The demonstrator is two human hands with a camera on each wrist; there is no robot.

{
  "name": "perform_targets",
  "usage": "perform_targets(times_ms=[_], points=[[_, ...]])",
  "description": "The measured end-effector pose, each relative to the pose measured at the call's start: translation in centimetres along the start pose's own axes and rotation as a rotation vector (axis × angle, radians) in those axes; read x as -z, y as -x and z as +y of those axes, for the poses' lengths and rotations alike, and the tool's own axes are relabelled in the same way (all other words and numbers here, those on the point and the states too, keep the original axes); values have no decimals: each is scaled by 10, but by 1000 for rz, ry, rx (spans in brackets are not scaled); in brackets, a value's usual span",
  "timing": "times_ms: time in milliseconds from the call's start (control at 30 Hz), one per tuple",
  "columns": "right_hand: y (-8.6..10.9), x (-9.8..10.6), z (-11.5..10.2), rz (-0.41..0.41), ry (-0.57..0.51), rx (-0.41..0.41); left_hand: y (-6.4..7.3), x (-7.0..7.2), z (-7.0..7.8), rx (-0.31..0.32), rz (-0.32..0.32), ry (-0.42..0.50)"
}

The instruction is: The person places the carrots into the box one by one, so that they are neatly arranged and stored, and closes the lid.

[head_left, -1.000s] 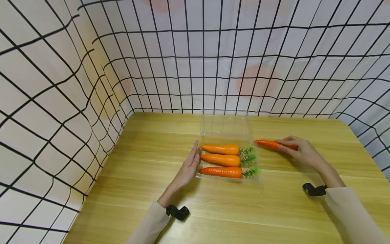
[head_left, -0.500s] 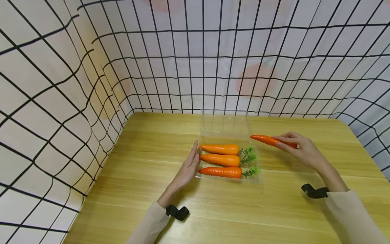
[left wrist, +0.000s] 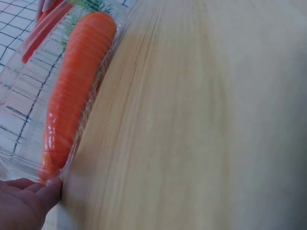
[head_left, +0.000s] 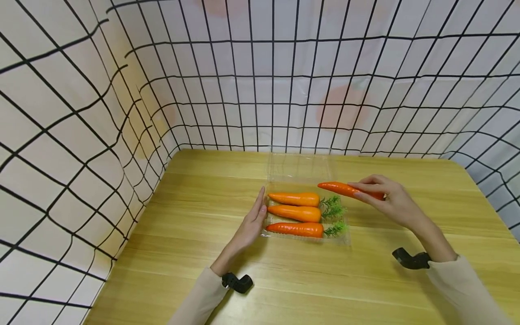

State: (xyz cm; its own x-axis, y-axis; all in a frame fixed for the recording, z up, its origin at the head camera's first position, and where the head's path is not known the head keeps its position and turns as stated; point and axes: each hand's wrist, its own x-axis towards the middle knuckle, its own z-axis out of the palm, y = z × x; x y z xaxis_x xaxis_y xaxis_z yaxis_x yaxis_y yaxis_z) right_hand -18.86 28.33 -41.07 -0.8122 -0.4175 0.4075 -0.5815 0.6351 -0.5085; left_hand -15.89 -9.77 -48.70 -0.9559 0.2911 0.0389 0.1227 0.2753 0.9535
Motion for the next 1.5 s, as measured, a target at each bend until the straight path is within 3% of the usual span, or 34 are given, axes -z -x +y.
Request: perform_targets(times_ms=[300, 533, 900, 1500], points=[[-11, -16, -22, -14, -40, 110, 0, -1, 1, 8, -2, 1], [-17, -34, -36, -40, -11, 185, 0, -1, 1, 7, 2, -3], [-20, -58, -52, -170, 20, 146, 0, 0, 2, 4, 4, -9], [-21, -78, -65, -245, 77, 69, 0, 0, 2, -3, 5, -18]])
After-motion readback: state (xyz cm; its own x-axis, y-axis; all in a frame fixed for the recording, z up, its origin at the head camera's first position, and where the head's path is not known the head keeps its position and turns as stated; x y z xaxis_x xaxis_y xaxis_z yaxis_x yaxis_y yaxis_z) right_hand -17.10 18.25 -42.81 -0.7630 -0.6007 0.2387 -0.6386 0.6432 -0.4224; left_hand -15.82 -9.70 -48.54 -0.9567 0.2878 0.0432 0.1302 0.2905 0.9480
